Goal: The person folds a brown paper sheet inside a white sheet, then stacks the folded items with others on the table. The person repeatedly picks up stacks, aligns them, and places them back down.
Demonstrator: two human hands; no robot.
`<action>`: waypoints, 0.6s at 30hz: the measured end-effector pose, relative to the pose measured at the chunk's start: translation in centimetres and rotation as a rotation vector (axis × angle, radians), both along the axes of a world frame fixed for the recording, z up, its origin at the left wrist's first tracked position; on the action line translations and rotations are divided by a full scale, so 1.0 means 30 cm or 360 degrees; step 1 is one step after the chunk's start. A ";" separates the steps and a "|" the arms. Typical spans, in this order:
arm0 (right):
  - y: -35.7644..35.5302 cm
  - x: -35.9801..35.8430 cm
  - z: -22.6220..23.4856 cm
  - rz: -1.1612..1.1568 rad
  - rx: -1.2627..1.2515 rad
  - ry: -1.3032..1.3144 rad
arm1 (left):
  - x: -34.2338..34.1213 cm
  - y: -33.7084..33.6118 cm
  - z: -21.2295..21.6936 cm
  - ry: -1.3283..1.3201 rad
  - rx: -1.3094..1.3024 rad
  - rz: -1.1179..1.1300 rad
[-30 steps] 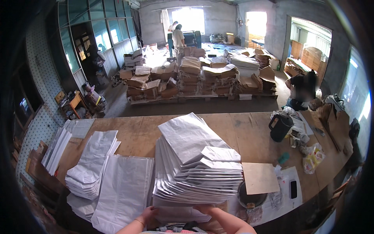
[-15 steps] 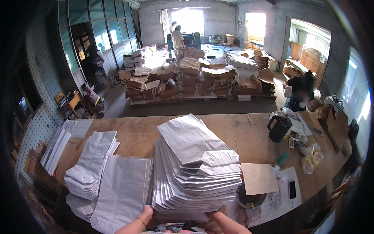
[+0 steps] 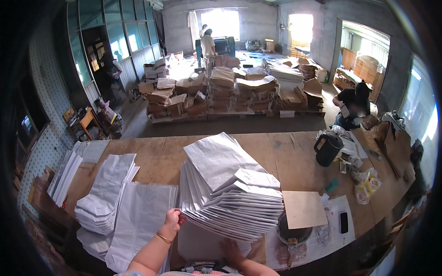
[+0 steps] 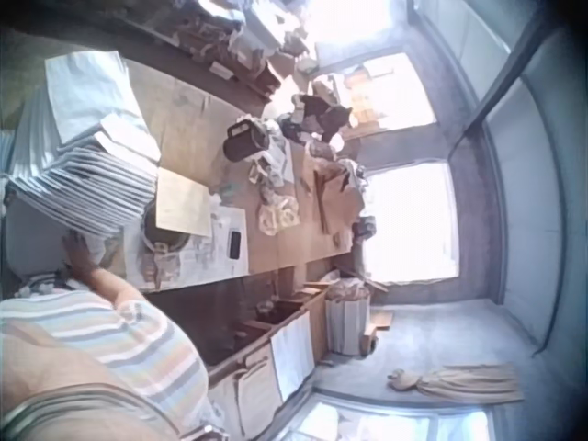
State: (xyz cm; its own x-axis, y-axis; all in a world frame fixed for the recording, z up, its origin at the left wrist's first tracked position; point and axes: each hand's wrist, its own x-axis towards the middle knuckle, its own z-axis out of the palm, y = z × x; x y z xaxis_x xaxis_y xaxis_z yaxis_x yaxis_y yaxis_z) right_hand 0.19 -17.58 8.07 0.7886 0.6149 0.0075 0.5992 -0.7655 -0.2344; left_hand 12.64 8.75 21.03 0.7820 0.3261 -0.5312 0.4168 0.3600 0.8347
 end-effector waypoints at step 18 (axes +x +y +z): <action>-0.029 0.091 -0.123 -0.0055 0.0074 0.0279 | -0.106 0.050 -0.045 0.0026 -0.0114 -0.0203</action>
State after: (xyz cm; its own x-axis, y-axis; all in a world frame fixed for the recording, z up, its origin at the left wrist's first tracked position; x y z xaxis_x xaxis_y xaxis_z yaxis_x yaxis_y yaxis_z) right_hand 2.93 -18.44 4.38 0.8010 0.5894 -0.1044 0.5193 -0.7710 -0.3686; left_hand 9.46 10.24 19.67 0.8057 0.1855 -0.5625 0.4763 0.3615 0.8015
